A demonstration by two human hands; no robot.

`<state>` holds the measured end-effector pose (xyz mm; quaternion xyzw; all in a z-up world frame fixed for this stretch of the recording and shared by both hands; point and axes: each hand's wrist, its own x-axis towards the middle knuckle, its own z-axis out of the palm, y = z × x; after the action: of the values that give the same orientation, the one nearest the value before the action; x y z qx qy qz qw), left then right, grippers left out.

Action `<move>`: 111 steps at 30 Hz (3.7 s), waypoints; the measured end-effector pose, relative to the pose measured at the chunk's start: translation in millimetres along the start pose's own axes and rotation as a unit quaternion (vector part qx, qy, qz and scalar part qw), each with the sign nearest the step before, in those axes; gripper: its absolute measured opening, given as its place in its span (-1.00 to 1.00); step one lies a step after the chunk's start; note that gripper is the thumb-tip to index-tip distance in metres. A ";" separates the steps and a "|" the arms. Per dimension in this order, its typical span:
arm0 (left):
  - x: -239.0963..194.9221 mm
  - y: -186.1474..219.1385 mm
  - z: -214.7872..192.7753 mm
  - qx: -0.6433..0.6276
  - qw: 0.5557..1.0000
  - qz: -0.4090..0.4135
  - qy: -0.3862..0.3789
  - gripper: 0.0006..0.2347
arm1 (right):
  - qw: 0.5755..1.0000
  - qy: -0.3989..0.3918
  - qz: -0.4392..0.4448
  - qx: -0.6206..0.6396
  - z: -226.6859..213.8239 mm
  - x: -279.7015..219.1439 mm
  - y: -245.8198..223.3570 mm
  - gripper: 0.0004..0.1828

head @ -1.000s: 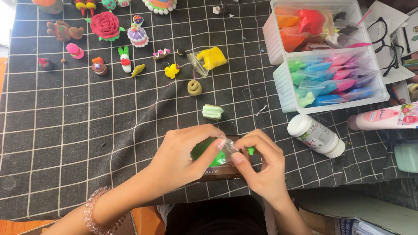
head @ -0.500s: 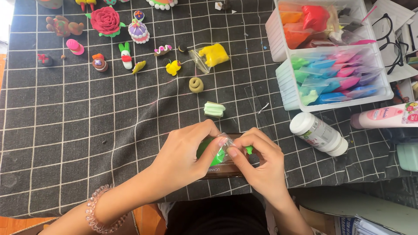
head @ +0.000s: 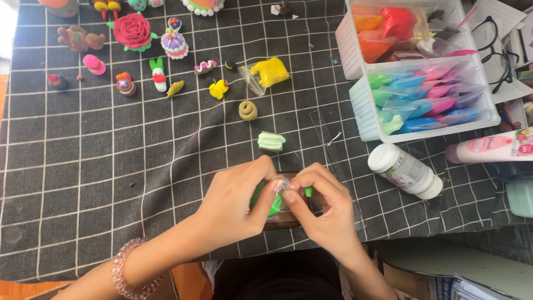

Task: Shaping and assembling small pieces of colored clay to create miniature food decorations on a workspace

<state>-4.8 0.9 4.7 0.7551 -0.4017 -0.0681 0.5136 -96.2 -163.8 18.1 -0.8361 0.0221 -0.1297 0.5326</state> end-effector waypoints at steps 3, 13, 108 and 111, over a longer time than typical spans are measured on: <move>4.8 9.5 -5.9 0.010 0.997 0.069 0.029 -0.85 | 1.000 0.006 -0.007 0.015 -2.3 -1.1 -6.1 -0.98; 21.9 32.0 -11.4 0.036 0.976 0.213 0.038 -0.88 | 0.986 -0.026 -0.132 -0.103 -49.5 13.8 -27.6 -0.94; -66.8 0.3 32.2 0.114 0.981 0.013 0.159 -0.85 | 0.988 -0.025 -0.064 -0.136 -30.1 -26.1 11.3 -0.95; -68.4 -3.5 33.6 0.102 0.982 0.005 0.160 -0.81 | 0.989 -0.044 -0.061 -0.131 -27.4 -25.0 8.4 -0.84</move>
<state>-65.9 23.5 -34.9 0.8027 -0.3228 0.0979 0.4918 -126.1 -187.3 16.7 -0.9034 -0.0357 -0.1209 0.4099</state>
